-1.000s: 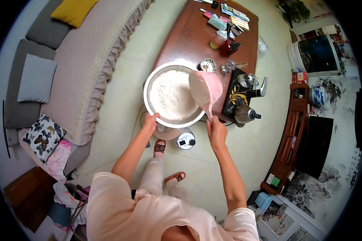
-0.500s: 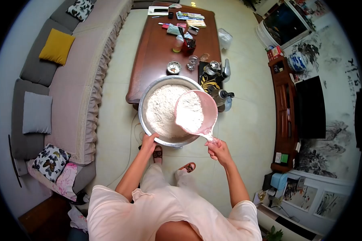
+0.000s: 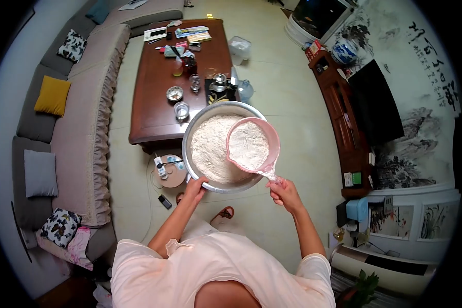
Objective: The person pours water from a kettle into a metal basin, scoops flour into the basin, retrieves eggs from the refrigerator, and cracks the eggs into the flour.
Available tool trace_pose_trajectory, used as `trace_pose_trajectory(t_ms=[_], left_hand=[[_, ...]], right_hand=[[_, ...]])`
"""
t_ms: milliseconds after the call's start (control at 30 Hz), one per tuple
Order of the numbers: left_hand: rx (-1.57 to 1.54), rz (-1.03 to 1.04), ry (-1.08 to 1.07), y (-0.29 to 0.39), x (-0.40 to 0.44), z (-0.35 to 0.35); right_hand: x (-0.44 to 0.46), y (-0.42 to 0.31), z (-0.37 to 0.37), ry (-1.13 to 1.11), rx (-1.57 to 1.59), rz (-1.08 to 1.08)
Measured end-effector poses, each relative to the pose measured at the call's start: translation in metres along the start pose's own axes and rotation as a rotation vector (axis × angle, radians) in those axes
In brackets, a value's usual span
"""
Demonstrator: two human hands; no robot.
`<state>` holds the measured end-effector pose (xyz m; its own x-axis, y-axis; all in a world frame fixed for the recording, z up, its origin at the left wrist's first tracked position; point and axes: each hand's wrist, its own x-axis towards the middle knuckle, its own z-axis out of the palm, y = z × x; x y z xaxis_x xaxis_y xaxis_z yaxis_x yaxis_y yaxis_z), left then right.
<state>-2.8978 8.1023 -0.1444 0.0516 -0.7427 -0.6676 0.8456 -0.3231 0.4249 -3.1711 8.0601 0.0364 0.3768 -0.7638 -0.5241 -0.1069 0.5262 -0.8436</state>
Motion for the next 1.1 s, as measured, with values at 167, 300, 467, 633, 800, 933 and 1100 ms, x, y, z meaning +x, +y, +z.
trace_pose_trajectory(t_ms=[167, 300, 467, 633, 800, 933, 1100], left_hand=[[0.026, -0.059, -0.09, -0.074, -0.001, 0.051], [0.114, -0.117, -0.145, -0.12, -0.006, 0.09], [0.236, -0.181, -0.215, -0.151, -0.007, 0.143], [0.384, -0.212, -0.301, -0.166, 0.017, 0.19], [0.369, -0.206, -0.307, -0.178, 0.054, 0.239], [0.427, -0.225, -0.303, -0.186, 0.1, 0.273], [0.482, -0.257, -0.304, -0.179, 0.159, 0.343]], right_hand=[[-0.054, -0.002, -0.067, 0.048, 0.037, -0.014], [-0.091, -0.024, -0.109, 0.055, 0.012, -0.044], [-0.107, -0.034, -0.178, 0.097, -0.006, -0.041], [-0.098, -0.034, -0.239, 0.185, 0.067, -0.066], [-0.088, -0.062, -0.283, 0.211, 0.031, -0.02], [-0.053, -0.09, -0.331, 0.211, 0.055, -0.038], [0.008, -0.136, -0.397, 0.228, 0.018, 0.021]])
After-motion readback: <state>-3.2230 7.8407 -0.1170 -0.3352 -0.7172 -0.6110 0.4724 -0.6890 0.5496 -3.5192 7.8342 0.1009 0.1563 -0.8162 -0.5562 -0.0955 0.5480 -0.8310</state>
